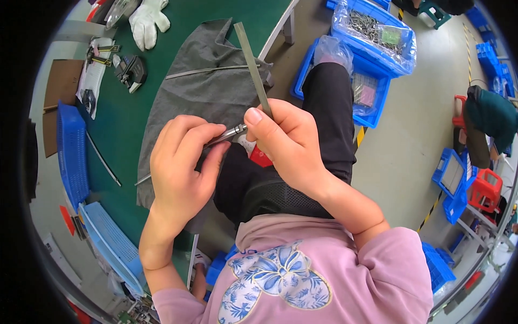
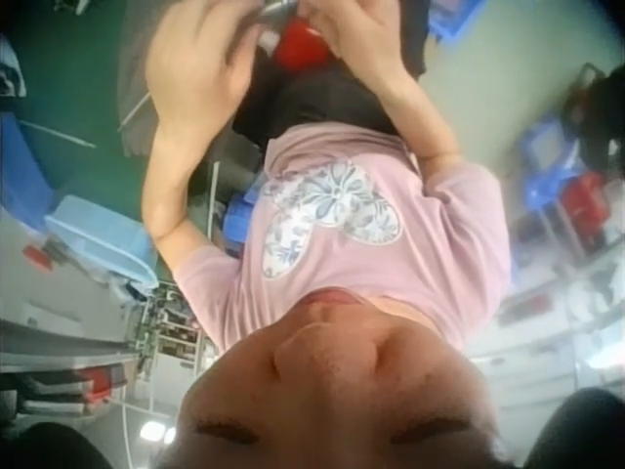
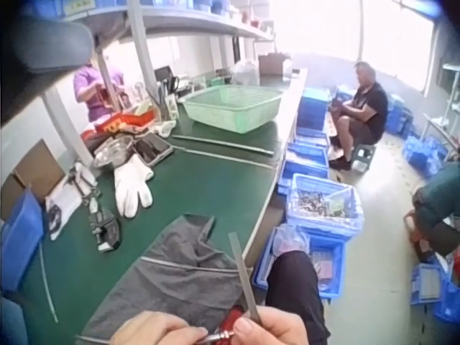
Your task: Use a hand file to smooth and finish a small metal component at an industrial workbench.
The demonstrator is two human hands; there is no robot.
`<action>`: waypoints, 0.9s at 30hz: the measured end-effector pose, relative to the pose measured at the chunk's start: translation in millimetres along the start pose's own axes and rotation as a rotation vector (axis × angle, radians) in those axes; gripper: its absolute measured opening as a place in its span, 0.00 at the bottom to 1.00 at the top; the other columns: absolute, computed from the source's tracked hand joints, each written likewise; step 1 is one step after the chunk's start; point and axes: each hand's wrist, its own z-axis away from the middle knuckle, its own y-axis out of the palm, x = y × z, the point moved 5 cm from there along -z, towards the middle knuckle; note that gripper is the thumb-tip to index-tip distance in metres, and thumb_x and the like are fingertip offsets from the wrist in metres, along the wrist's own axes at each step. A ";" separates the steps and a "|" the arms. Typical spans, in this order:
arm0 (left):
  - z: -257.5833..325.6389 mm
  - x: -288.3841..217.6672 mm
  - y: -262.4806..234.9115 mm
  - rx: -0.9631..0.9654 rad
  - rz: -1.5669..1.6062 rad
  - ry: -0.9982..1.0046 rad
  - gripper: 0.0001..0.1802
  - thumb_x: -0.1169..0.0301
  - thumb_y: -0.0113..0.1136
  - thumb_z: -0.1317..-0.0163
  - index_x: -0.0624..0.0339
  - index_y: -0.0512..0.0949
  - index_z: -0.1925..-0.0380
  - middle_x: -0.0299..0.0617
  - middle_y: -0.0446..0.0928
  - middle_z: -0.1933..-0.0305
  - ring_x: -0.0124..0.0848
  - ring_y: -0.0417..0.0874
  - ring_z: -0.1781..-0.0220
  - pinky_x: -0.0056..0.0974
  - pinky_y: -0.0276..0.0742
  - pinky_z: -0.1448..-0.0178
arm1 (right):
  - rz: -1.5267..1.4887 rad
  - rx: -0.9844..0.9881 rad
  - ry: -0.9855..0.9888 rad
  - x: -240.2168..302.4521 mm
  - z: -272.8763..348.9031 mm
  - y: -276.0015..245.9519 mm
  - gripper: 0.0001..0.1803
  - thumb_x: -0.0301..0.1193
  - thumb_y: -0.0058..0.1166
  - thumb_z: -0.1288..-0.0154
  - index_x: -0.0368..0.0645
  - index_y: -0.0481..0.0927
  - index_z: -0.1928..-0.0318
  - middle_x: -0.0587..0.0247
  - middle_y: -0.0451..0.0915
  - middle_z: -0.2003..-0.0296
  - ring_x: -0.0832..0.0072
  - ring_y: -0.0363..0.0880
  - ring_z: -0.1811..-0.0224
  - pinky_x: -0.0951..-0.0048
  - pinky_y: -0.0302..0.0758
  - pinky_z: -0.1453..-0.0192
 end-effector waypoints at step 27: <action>4.4 2.9 -7.7 -0.088 0.069 -0.046 0.12 0.80 0.67 0.55 0.62 0.79 0.68 0.41 0.73 0.70 0.39 0.76 0.69 0.40 0.72 0.68 | 0.149 -0.002 -0.030 5.0 -3.5 9.9 0.16 0.34 0.51 0.28 0.37 0.75 0.73 0.77 0.69 0.81 0.92 0.60 0.79 0.83 0.56 0.77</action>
